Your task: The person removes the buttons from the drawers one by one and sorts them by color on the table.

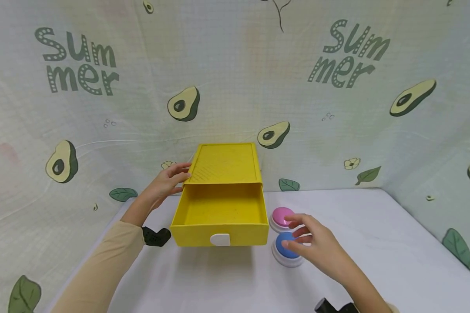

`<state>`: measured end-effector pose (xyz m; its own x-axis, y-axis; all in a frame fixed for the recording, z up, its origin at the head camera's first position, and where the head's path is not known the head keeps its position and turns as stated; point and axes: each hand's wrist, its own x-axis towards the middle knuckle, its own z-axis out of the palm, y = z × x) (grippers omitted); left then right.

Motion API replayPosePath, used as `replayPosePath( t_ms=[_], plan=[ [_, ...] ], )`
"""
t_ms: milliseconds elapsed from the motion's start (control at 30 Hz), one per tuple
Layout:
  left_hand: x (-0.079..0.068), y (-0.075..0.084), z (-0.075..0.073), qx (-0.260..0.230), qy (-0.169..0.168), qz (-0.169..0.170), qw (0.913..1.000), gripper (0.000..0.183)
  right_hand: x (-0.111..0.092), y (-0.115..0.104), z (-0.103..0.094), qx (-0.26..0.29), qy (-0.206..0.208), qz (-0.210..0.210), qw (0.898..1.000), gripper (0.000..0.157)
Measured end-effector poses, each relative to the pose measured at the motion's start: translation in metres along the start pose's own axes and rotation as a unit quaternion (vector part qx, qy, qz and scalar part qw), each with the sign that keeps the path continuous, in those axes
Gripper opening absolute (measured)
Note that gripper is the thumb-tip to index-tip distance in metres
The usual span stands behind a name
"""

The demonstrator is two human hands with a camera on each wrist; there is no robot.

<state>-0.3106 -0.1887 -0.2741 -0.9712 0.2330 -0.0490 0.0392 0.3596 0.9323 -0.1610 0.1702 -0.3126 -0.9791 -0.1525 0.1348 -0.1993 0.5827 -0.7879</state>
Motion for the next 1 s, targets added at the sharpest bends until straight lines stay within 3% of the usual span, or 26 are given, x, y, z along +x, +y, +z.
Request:
replayPosePath(
  t_ms=[133,267,400,633,1000],
  plan=[
    [0.000,0.001,0.000,0.000,-0.001,0.002,1.0000,0.055,-0.012,-0.019,0.000,0.004,0.037,-0.005,0.999,0.042],
    [0.000,0.001,0.000,0.002,-0.001,0.002,1.0000,0.056,-0.022,-0.030,0.005,0.028,0.057,-0.070,0.996,0.029],
    [0.000,0.000,0.000,0.006,0.001,0.002,1.0000,0.056,-0.028,-0.037,0.014,0.037,0.041,-0.150,0.987,0.021],
    [0.001,-0.003,0.001,0.005,0.003,0.006,1.0000,0.056,-0.023,-0.046,0.038,0.024,0.012,-0.222,0.975,0.018],
    [0.001,-0.003,0.000,0.002,0.000,0.004,1.0000,0.058,-0.010,-0.052,0.072,-0.013,0.053,-0.271,0.961,0.018]
  ],
)
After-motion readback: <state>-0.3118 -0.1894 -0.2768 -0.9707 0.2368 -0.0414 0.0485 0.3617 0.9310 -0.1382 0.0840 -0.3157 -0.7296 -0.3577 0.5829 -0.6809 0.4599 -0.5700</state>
